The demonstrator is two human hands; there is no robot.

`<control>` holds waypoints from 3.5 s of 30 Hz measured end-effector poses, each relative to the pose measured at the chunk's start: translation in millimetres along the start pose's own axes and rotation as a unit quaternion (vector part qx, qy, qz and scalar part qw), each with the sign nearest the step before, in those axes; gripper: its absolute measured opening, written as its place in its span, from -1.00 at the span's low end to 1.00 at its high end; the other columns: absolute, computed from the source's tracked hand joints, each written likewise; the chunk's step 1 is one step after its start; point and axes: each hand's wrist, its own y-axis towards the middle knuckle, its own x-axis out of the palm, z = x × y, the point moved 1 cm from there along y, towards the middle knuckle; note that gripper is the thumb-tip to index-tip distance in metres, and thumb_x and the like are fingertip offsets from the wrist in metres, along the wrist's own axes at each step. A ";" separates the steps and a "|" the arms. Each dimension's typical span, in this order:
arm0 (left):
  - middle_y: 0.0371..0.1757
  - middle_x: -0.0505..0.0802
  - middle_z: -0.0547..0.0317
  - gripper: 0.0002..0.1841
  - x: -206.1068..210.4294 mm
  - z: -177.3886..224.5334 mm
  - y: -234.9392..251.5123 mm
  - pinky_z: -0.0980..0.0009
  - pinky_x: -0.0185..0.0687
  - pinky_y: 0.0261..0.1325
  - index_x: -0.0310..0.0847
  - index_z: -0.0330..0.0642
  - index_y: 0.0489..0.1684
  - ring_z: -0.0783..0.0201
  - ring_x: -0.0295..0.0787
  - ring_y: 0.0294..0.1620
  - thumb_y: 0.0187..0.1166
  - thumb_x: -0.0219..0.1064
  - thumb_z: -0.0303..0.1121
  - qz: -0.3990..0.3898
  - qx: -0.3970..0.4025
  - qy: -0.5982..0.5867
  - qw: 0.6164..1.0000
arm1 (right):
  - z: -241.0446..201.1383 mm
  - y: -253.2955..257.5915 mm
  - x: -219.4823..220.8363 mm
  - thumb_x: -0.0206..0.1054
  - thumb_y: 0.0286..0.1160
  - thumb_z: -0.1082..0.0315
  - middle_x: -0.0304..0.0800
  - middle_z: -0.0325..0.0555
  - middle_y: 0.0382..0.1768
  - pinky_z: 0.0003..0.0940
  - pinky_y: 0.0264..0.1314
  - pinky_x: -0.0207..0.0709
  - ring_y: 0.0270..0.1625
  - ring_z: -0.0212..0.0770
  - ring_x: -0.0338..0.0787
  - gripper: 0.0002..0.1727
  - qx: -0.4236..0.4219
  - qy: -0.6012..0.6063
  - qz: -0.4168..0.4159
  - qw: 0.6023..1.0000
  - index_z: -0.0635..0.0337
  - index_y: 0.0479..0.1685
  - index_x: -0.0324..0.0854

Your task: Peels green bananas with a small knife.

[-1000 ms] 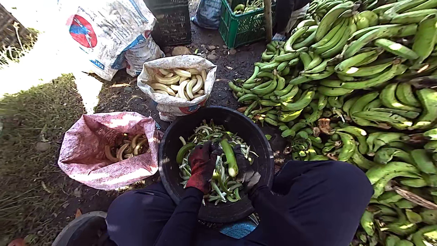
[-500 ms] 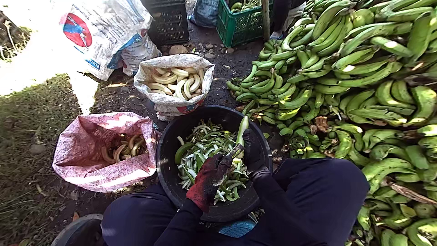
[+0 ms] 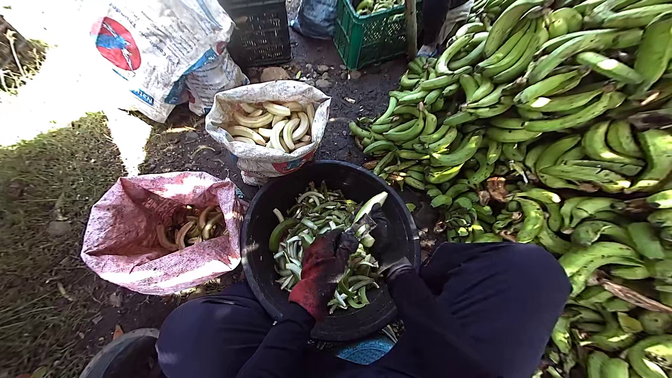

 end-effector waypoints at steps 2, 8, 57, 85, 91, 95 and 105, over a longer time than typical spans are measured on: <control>0.26 0.82 0.04 -0.43 2.7 7.2 -6.3 0.00 0.65 0.40 0.65 0.07 0.48 0.11 0.75 0.28 0.65 0.18 0.18 -0.001 0.004 0.015 1.000 | -18.3 3.9 10.1 -0.09 0.89 0.03 0.71 0.03 0.00 -0.25 0.05 0.70 -0.03 -0.26 0.74 -0.49 -0.042 -0.066 0.127 0.989 0.28 0.43 0.45; 0.26 0.81 0.04 -0.42 -4.0 11.7 -2.8 -0.03 0.62 0.41 0.64 0.10 0.46 0.09 0.74 0.30 0.69 0.09 0.23 -0.002 -0.044 0.040 0.998 | -37.5 -2.5 28.5 -0.01 0.88 0.06 0.68 0.08 0.08 -0.21 0.11 0.68 0.02 -0.22 0.74 -0.51 -0.065 -0.071 0.227 0.969 0.23 0.52 0.37; 0.01 0.88 -0.08 -0.30 0.2 -2.3 -4.6 -0.17 0.68 0.13 0.75 0.15 0.40 -0.08 0.83 0.02 0.54 0.11 0.42 0.053 0.250 0.135 0.957 | -23.2 -10.0 -23.0 -0.43 0.85 -0.07 0.74 -0.07 -0.37 -0.49 -0.39 0.71 -0.42 -0.29 0.77 -0.34 0.237 0.268 -0.146 0.922 0.22 -0.06 0.52; 0.09 0.86 -0.15 -0.40 -9.5 2.7 -7.0 -0.16 0.68 0.18 0.72 0.08 0.43 -0.13 0.81 0.10 0.63 0.16 0.24 -0.075 0.201 0.105 0.971 | -30.3 -4.5 -31.7 -0.31 0.81 -0.01 0.78 -0.01 -0.34 -0.48 -0.45 0.70 -0.45 -0.24 0.80 -0.43 0.246 0.262 -0.209 0.910 0.21 -0.02 0.55; 0.14 0.85 -0.16 -0.42 -10.9 2.8 -1.7 -0.20 0.63 0.24 0.73 0.11 0.41 -0.16 0.79 0.17 0.60 0.18 0.22 -0.019 0.160 0.136 0.978 | -17.8 -20.7 -12.7 -0.41 0.84 0.09 0.76 -0.12 -0.37 -0.36 -0.29 0.73 -0.36 -0.27 0.78 -0.46 0.196 0.166 -0.204 0.945 0.13 0.02 0.51; 0.25 0.82 -0.09 -0.51 -7.9 -9.6 12.0 -0.15 0.58 0.39 0.68 0.10 0.48 -0.09 0.74 0.30 0.65 0.24 0.04 0.102 -0.005 0.095 0.990 | -3.2 -41.9 12.2 -0.28 0.91 0.23 0.78 -0.05 -0.12 -0.35 -0.02 0.73 -0.15 -0.28 0.77 -0.52 0.115 0.106 -0.147 0.977 0.29 0.31 0.52; 0.12 0.83 0.07 -0.46 -46.3 -23.1 14.1 0.15 0.81 0.14 0.58 -0.05 0.46 0.21 0.83 0.04 0.78 0.11 0.14 0.208 -0.108 -0.245 0.941 | 32.5 -34.6 -29.4 -0.21 0.92 0.02 0.68 -0.09 -0.41 -0.26 -0.44 0.70 -0.49 -0.25 0.69 -0.51 0.199 -0.014 -0.007 0.980 0.18 0.22 0.52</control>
